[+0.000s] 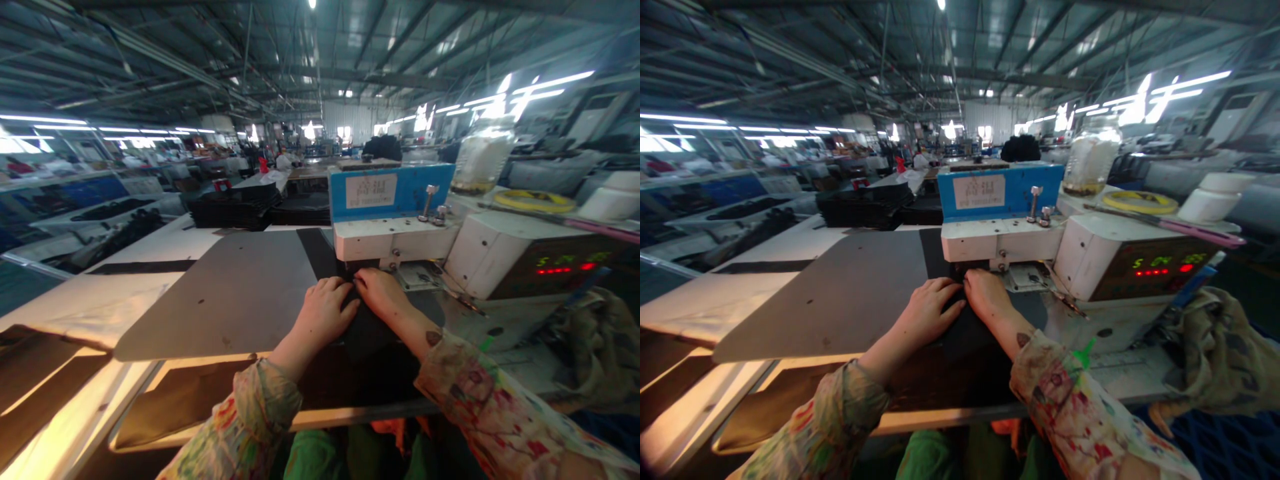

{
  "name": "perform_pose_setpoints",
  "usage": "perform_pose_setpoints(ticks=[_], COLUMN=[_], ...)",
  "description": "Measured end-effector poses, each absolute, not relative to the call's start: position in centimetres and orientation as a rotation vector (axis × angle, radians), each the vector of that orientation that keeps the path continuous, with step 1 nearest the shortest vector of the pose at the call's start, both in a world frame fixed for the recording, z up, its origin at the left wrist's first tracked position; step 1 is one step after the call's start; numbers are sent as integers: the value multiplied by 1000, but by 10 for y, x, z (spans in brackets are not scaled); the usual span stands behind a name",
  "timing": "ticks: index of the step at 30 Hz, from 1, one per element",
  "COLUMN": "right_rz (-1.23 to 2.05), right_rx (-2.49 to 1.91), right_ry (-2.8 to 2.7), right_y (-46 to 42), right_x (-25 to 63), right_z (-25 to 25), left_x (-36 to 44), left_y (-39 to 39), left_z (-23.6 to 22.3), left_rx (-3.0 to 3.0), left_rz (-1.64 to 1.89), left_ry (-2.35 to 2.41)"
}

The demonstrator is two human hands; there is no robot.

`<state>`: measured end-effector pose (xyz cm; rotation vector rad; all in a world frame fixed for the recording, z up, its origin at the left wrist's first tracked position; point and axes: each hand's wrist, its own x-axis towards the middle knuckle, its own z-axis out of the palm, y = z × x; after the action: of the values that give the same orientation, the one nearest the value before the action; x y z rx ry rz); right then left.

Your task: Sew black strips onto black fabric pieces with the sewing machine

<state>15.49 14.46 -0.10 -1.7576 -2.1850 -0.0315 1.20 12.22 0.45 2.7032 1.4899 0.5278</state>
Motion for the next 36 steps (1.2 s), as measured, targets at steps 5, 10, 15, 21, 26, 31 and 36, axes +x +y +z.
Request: perform_pose_setpoints(ticks=[5,10,15,21,26,31,36], right_rz=[-50,-70,-79,-90,-103,-116,-101], right_rx=[-1751,-1746,-1755,-1767,-1780,-1778,-1779], right_ry=[-2186,-2187,-2204,-2217,-2227,-2221,-2199], right_y=[145,145,145,144,144,143,145], right_x=[154,155,154,154,152,150,151], right_z=[-2,-3,-2,-1,0,2,1], left_x=[12,11,10,8,6,2,-1], left_y=[123,125,129,135,142,151,169], left_z=[4,2,5,9,10,8,4], left_rx=[2711,2708,2698,2664,2668,2696,2722], left_rz=[544,544,517,472,462,472,456], left_ry=[1477,1467,1445,1486,1491,1477,1517])
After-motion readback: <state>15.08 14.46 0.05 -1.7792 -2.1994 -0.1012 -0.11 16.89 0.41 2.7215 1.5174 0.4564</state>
